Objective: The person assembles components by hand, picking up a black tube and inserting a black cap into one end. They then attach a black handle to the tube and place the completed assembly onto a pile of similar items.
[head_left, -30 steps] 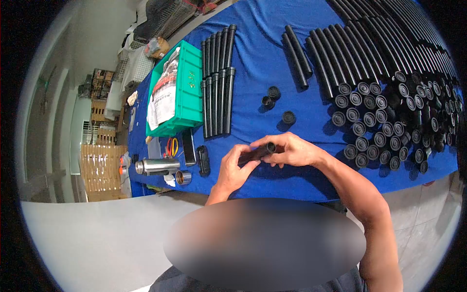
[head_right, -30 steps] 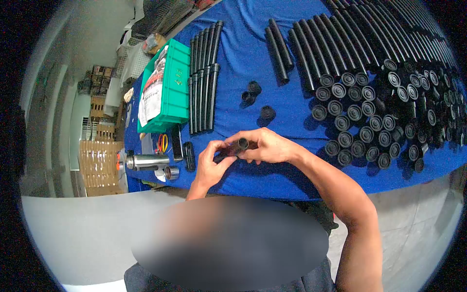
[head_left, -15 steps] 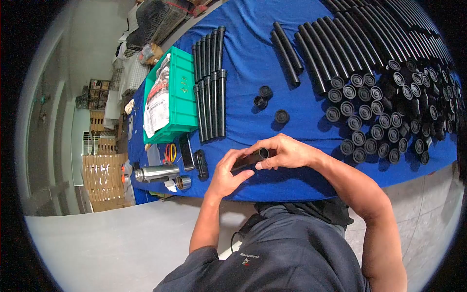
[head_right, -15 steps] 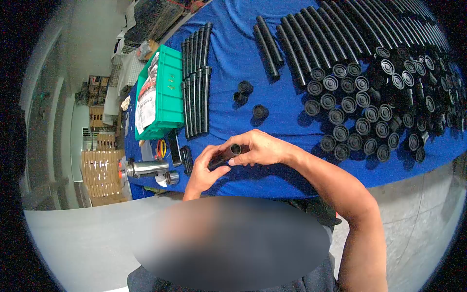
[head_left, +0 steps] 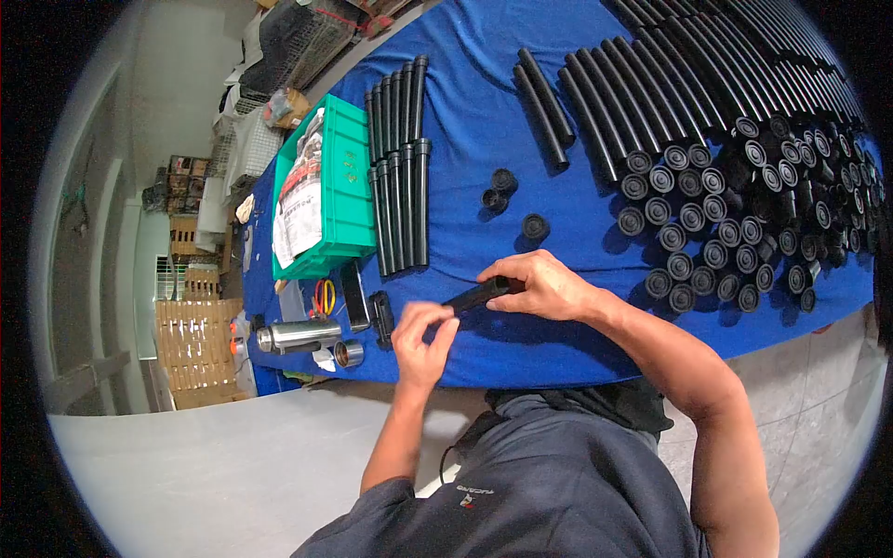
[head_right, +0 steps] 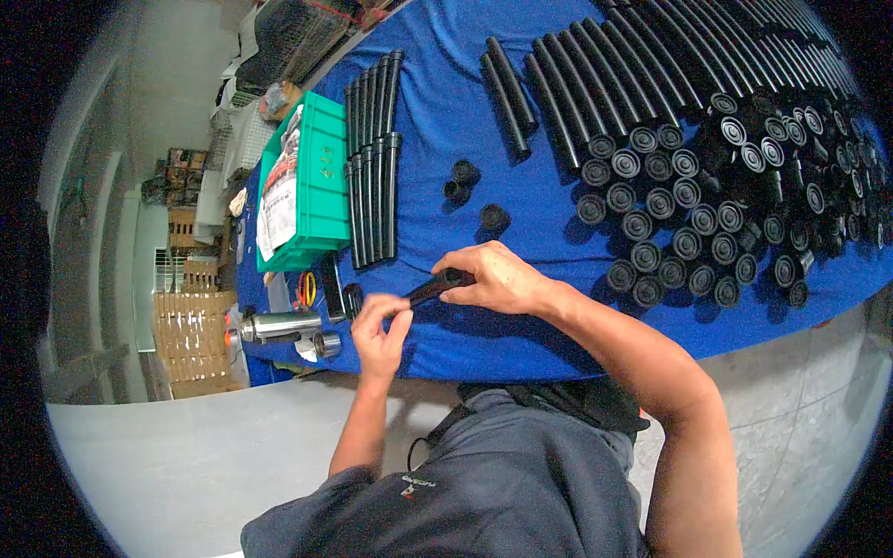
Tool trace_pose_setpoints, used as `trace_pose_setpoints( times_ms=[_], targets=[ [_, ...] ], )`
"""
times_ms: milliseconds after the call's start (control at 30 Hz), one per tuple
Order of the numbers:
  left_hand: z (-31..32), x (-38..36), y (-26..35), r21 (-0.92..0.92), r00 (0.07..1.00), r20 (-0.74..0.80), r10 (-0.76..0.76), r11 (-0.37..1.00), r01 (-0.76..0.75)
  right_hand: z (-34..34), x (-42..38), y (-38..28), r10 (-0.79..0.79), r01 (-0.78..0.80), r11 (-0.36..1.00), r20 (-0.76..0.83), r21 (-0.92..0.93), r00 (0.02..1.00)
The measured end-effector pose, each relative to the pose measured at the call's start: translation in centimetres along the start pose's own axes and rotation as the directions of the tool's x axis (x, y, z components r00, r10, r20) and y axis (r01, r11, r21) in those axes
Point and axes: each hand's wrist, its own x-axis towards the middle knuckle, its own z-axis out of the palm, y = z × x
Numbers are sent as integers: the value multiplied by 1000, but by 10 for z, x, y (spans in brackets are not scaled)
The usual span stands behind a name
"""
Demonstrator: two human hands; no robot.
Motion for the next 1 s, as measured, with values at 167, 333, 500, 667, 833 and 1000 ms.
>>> trace_pose_setpoints(
  times_ms=[167, 333, 500, 667, 833, 1000],
  targets=[
    [43, -24, 9, -727, 700, 668, -254, -426, 539, 5, -1, -6, -44, 44, 999, -28, 2, 999],
    [76, -14, -17, -733, 750, 569, -338, -622, 276, -7, -3, -17, -196, 134, 914, -127, -382, 972],
    [76, 4, -33, -918, 875, 351, -333, -307, 251, -15, 9, -13, -354, -113, 542, -348, -833, 868],
    [82, 10, -36, -946, 909, 288, -299, -233, 223, -12, 2, 2, 16, -256, 486, -285, -835, 958],
    [85, 9, -36, -957, 902, 258, -346, -218, 190, -14, 8, -9, 146, -207, 963, -308, -176, 940],
    [90, 9, -29, -966, 875, 216, -434, -228, 125, -5, 7, 2, 419, -376, 851, -42, 366, 907]
  ],
)
